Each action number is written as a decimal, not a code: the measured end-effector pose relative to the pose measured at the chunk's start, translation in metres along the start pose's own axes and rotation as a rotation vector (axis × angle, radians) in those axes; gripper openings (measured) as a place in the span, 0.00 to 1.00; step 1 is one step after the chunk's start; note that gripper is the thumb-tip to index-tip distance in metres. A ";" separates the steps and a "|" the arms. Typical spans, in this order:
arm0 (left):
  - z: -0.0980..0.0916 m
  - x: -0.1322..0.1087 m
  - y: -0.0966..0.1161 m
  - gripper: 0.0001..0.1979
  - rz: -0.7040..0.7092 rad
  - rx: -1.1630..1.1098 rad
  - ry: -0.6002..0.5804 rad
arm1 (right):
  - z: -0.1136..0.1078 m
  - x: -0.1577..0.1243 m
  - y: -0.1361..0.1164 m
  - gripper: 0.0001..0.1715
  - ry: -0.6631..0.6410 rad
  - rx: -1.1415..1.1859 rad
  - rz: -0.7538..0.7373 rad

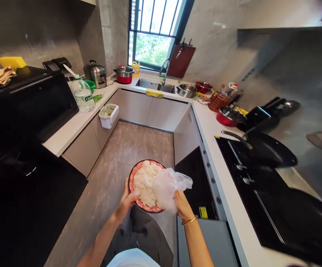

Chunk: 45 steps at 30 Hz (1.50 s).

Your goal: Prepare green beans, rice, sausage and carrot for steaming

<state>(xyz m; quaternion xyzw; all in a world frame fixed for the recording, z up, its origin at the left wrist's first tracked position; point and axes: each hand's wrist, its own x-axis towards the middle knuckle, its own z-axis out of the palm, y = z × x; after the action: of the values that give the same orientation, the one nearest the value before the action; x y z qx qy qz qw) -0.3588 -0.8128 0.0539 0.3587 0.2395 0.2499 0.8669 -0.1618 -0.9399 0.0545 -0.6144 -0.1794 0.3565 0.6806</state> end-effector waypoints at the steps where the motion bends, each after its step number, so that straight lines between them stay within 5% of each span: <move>1: 0.006 0.029 0.006 0.40 0.012 -0.028 0.047 | 0.002 0.038 -0.015 0.37 0.067 0.031 -0.046; 4: 0.018 0.110 0.032 0.37 0.075 -0.080 0.177 | 0.019 0.145 -0.066 0.39 0.093 0.184 -0.088; 8: 0.014 0.211 0.069 0.36 0.157 -0.141 0.282 | 0.050 0.274 -0.119 0.33 -0.117 0.413 0.044; 16: -0.020 0.433 0.151 0.34 0.155 -0.204 0.348 | 0.094 0.507 -0.139 0.21 -0.184 0.696 0.277; 21: -0.022 0.565 0.222 0.34 0.140 -0.161 0.382 | 0.125 0.631 -0.179 0.18 -0.062 0.728 0.301; 24: -0.018 0.636 0.257 0.34 0.143 -0.158 0.356 | 0.120 0.702 -0.197 0.21 0.113 0.572 0.260; 27: -0.016 0.706 0.281 0.34 0.149 -0.176 0.345 | 0.091 0.778 -0.198 0.23 0.233 0.448 0.294; 31: -0.013 0.805 0.303 0.34 0.156 -0.197 0.370 | 0.033 0.890 -0.190 0.12 0.097 0.484 0.323; 36: -0.002 0.925 0.335 0.36 0.225 -0.207 0.452 | -0.019 1.031 -0.227 0.12 0.229 0.228 0.254; 40: 0.006 1.009 0.375 0.36 0.283 -0.190 0.538 | -0.003 1.136 -0.283 0.15 0.312 0.117 0.210; 45: 0.000 1.119 0.455 0.34 0.349 -0.118 0.527 | 0.079 1.248 -0.318 0.27 0.111 0.127 0.139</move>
<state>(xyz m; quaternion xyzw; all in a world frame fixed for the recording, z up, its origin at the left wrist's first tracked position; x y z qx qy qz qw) 0.3727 0.1453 0.1268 0.2662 0.3758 0.4924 0.7386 0.7195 -0.0003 0.1335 -0.5997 -0.0756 0.3789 0.7007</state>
